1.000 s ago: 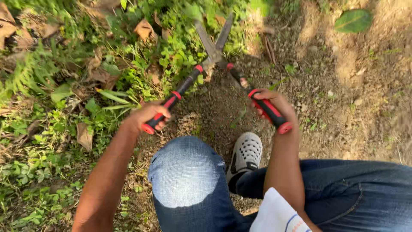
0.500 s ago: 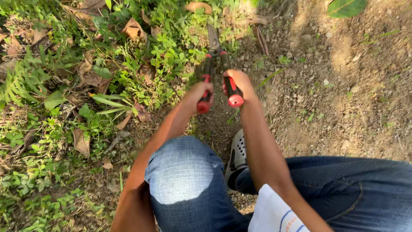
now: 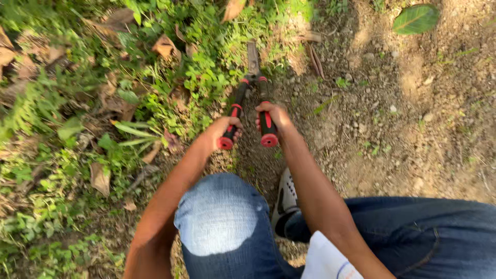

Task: The person uses shears to cut through weeds and small branches on the ground in a backyard.

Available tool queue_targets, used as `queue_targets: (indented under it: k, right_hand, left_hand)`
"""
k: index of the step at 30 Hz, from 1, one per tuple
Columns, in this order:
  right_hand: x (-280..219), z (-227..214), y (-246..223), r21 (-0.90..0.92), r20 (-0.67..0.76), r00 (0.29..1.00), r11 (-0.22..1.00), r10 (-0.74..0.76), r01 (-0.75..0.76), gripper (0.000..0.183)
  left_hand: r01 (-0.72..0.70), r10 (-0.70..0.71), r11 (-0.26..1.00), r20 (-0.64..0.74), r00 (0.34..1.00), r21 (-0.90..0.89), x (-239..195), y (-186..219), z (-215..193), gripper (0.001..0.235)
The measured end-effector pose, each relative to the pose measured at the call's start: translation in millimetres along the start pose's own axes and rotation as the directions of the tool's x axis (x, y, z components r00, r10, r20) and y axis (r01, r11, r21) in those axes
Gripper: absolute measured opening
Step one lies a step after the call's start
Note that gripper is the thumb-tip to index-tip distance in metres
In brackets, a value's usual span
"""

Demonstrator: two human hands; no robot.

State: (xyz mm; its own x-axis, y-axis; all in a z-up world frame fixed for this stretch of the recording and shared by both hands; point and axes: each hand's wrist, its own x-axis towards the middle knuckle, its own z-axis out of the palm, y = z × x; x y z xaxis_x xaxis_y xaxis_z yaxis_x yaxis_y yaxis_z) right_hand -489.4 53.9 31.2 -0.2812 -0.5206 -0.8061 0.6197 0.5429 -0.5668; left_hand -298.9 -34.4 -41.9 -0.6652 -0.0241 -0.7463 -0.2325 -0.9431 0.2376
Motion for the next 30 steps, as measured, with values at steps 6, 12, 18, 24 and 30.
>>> queue_targets:
  k: [6, 12, 18, 24, 30]
  right_hand:
    - [-9.2, -0.2, 46.7, 0.199, 0.011, 0.984, 0.964, 0.175, -0.174, 0.011]
    - [-11.1, -27.7, 65.5, 0.049, -0.032, 0.997, 0.996, 0.071, -0.069, 0.019]
    - [-65.3, -79.2, 4.0, 0.020, 0.163, 0.972, 0.984, 0.172, -0.177, 0.033]
    - [-91.4, -51.4, 12.7, -0.220, 0.075, 0.973, 0.955, 0.218, -0.197, 0.032]
    - [-111.3, -18.7, 16.8, -0.386, 0.155, 0.961, 0.909, 0.231, -0.156, 0.035]
  left_hand:
    - [-0.054, 0.044, 0.950, 0.040, 0.998, 0.307, -56.6, -43.4, -39.3, 0.030]
    - [-0.116, 0.111, 0.926, 0.035, 0.993, 0.359, -116.6, -51.5, -57.6, 0.058]
    - [-0.001, -0.005, 0.914, 0.013, 1.000, 0.406, -187.4, -35.3, -70.2, 0.060]
    - [0.085, -0.076, 0.892, -0.036, 0.996, 0.445, -216.4, -32.0, -76.5, 0.059]
    - [0.181, -0.113, 0.858, -0.166, 0.980, 0.480, -273.9, -26.0, -114.2, 0.044]
